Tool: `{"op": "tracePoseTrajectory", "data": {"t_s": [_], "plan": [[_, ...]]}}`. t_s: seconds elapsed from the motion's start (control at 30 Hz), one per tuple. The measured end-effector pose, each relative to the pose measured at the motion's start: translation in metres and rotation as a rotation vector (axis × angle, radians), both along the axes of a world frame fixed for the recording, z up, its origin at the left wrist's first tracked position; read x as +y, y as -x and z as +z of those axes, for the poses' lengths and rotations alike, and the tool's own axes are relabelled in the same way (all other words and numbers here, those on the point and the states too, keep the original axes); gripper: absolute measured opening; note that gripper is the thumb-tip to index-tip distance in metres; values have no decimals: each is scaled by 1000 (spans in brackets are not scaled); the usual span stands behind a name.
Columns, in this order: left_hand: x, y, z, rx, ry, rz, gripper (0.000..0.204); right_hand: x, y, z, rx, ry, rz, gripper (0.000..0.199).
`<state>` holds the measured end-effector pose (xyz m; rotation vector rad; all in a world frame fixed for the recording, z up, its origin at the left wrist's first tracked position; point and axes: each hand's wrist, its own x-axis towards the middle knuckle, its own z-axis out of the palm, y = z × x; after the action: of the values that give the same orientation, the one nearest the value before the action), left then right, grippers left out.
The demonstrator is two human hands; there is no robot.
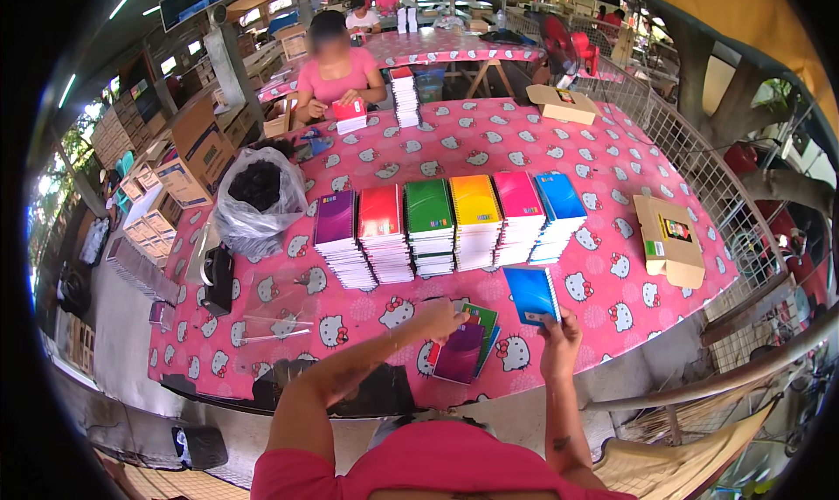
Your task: The person organizes stacks of colorful books on a table and then individually wraps each book in plastic film, using a tape dispenser to secure the packaging.
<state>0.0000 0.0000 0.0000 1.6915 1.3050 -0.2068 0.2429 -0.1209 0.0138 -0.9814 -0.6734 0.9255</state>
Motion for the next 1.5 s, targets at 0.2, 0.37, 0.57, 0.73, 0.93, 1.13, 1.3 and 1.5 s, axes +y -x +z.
{"op": "tracePoseTrajectory", "data": {"t_s": [0.2,0.37,0.57,0.73,0.93,1.13,1.3,1.5], "plan": [[-87,-21,62,-1058,-235,286,30,-18,67,17,-740,-167,170,37],[-68,32,27,-892,-248,534,30,24,73,15,-642,-375,20,26],[-95,30,-65,-17,-765,251,50,66,78,35,-656,-216,105,29],[-61,50,-38,-311,-885,639,74,126,116,63,-1276,-484,-107,40],[29,148,79,238,-1459,412,58,192,137,50,-1605,-469,91,39],[-20,169,108,111,-1548,327,43,109,73,37,-550,-368,404,36],[-72,69,130,-237,-1246,234,33,62,19,-95,-810,-25,701,37],[-28,10,40,47,-848,-139,45,46,30,-113,-400,72,475,55]]}}
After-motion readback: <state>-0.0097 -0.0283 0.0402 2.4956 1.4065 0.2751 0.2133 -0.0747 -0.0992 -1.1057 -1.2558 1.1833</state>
